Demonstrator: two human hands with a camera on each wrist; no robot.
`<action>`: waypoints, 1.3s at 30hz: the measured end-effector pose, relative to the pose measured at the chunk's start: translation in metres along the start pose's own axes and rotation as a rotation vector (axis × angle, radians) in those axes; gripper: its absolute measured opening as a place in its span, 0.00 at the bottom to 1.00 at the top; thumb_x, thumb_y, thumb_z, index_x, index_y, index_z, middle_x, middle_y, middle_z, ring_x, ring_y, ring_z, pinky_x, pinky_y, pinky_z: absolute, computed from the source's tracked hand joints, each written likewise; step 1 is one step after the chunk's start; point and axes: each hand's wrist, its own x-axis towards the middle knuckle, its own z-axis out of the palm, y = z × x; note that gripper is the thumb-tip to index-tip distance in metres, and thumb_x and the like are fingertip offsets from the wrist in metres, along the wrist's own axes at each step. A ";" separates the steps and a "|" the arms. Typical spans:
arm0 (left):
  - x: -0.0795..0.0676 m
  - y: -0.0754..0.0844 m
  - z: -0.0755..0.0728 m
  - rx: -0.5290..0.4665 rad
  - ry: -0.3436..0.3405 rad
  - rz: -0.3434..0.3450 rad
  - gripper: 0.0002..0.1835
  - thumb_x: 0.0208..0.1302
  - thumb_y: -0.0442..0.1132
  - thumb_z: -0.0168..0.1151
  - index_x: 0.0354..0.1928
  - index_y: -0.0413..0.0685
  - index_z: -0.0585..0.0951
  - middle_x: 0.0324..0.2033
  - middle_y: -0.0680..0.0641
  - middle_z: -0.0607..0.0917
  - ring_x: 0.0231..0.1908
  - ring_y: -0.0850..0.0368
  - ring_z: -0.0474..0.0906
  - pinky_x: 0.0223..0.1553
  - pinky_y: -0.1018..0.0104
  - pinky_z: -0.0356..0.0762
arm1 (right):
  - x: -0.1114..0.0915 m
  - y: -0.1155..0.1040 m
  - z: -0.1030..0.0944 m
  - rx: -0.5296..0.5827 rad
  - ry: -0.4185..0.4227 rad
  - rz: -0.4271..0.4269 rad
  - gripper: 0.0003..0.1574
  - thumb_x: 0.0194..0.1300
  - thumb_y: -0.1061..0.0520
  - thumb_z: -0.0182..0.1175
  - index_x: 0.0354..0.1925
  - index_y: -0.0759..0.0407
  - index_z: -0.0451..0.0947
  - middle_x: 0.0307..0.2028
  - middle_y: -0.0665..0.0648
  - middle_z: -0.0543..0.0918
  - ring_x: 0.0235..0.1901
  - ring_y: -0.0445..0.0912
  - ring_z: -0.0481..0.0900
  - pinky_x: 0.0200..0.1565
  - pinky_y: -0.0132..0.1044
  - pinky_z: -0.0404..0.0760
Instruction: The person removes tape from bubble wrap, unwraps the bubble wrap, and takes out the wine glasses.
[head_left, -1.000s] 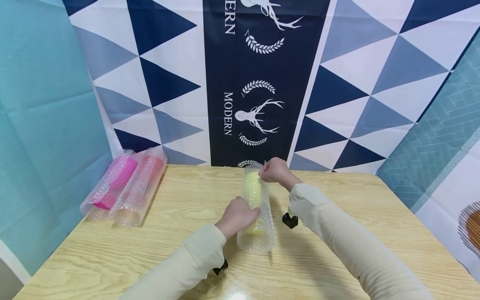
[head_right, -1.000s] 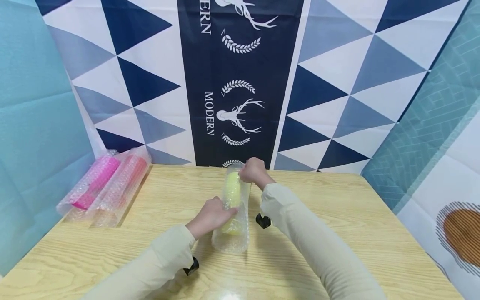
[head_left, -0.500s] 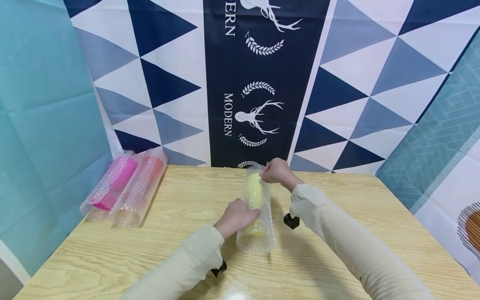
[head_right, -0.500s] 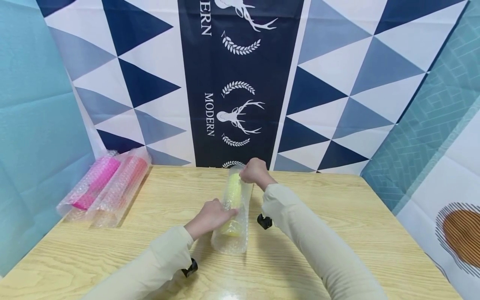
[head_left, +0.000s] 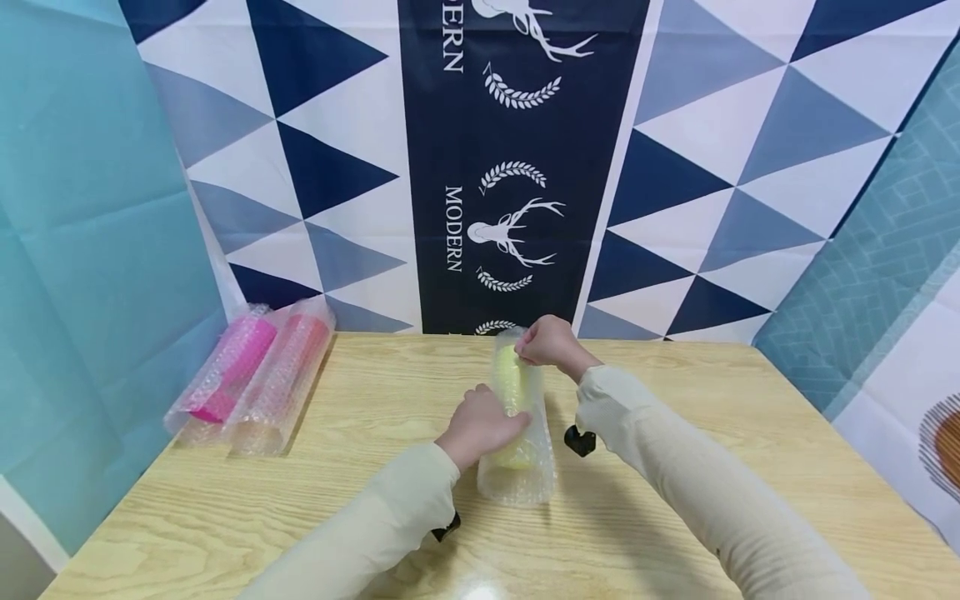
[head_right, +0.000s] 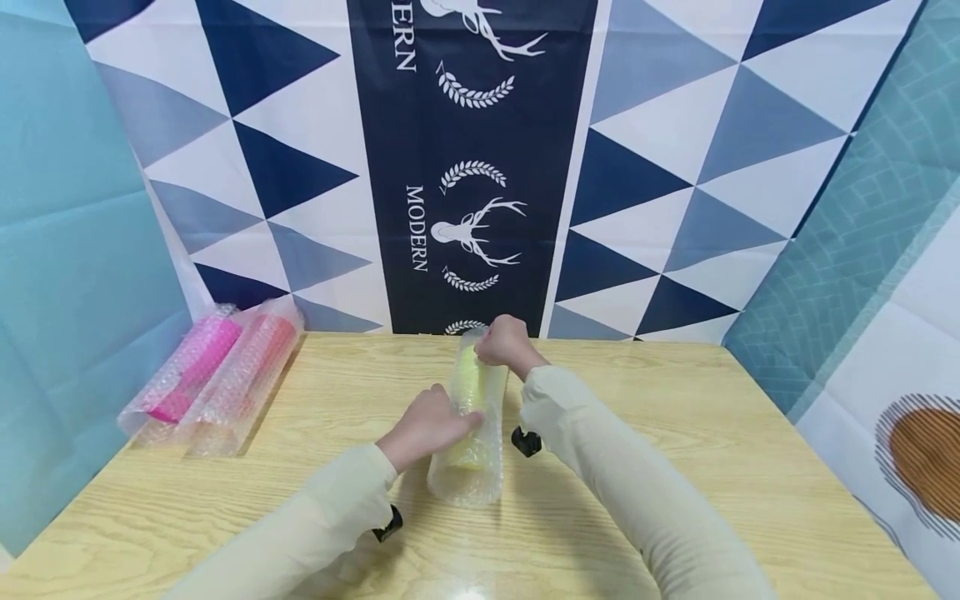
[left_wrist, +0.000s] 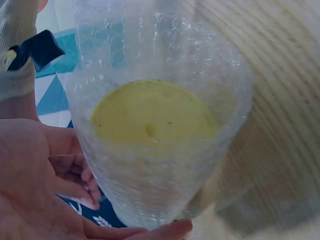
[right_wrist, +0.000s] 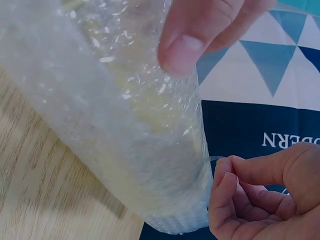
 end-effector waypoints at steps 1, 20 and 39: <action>0.000 0.002 0.001 0.018 0.015 0.002 0.37 0.59 0.58 0.59 0.54 0.28 0.70 0.47 0.33 0.75 0.44 0.41 0.77 0.46 0.51 0.78 | 0.001 0.000 0.000 -0.002 0.001 -0.001 0.05 0.52 0.61 0.65 0.27 0.63 0.85 0.17 0.44 0.76 0.24 0.39 0.72 0.26 0.23 0.72; -0.001 -0.006 0.002 -0.045 -0.008 0.018 0.25 0.58 0.52 0.61 0.38 0.31 0.79 0.37 0.38 0.83 0.32 0.51 0.76 0.38 0.56 0.79 | 0.005 0.006 -0.006 -0.022 0.001 -0.019 0.07 0.55 0.59 0.64 0.27 0.62 0.86 0.14 0.41 0.77 0.19 0.34 0.73 0.28 0.24 0.73; -0.003 -0.009 0.009 -0.048 -0.013 -0.003 0.22 0.57 0.52 0.61 0.29 0.36 0.79 0.25 0.43 0.79 0.25 0.54 0.73 0.28 0.63 0.74 | -0.001 0.008 -0.009 -0.008 0.000 -0.010 0.07 0.56 0.60 0.65 0.28 0.65 0.85 0.15 0.44 0.79 0.18 0.34 0.72 0.28 0.24 0.74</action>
